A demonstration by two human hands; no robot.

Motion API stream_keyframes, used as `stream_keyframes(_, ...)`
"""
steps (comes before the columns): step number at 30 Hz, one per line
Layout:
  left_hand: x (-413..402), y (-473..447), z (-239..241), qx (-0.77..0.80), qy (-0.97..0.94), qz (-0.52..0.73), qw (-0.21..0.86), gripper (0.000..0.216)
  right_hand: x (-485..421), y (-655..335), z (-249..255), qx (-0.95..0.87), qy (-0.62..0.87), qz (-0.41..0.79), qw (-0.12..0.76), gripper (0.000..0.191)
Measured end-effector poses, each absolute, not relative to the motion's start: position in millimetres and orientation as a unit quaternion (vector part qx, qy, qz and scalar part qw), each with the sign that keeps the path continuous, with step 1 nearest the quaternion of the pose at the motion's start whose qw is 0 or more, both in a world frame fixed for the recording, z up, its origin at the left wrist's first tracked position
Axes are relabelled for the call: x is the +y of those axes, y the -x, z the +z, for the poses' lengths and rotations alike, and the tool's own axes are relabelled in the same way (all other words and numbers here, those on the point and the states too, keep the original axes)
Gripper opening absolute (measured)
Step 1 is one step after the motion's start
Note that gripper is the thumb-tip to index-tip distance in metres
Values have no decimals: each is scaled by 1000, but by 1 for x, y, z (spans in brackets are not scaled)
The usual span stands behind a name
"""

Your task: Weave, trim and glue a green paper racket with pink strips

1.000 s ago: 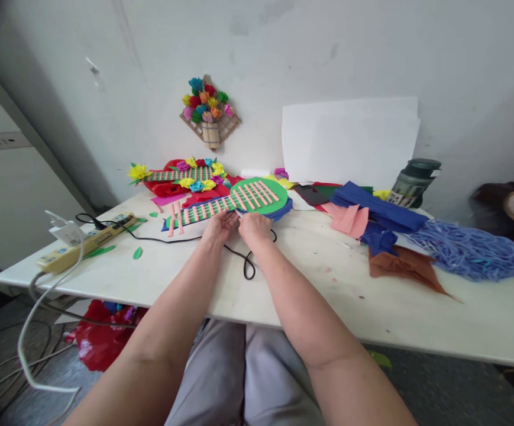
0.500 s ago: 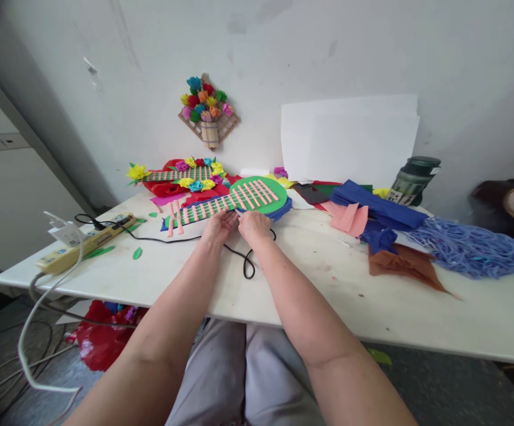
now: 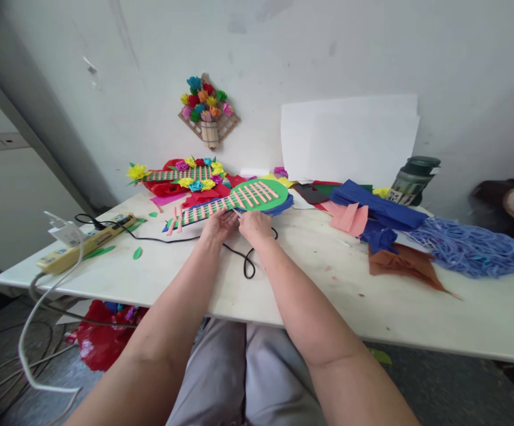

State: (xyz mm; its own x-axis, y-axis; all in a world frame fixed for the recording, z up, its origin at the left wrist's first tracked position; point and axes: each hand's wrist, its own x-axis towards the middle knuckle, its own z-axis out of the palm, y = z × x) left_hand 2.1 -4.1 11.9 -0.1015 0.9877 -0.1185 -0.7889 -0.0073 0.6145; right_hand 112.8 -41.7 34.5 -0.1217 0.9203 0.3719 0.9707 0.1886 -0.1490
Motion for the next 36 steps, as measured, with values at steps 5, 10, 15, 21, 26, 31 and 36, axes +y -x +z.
stream_keyframes(5,-5,-3,12,275,-189,687,645,11,-43,-113,35,-746,641,-57,175,31)
stream_keyframes(10,-8,-5,15,281,-195,687,641,13,-42,-111,36,-743,647,-51,163,33)
stream_keyframes(15,-10,-7,16,289,-193,693,632,15,-40,-108,37,-739,651,-51,164,32)
stream_keyframes(21,-9,-7,16,296,-191,688,634,19,-40,-107,38,-741,650,-49,164,32)
stream_keyframes(26,-6,-6,14,297,-193,680,642,19,-41,-109,36,-740,647,-49,179,31)
stream_keyframes(31,-5,-4,12,283,-201,678,648,18,-43,-111,37,-744,643,-46,178,31)
stream_keyframes(36,-4,-4,11,272,-198,681,650,17,-45,-111,39,-742,644,-56,177,31)
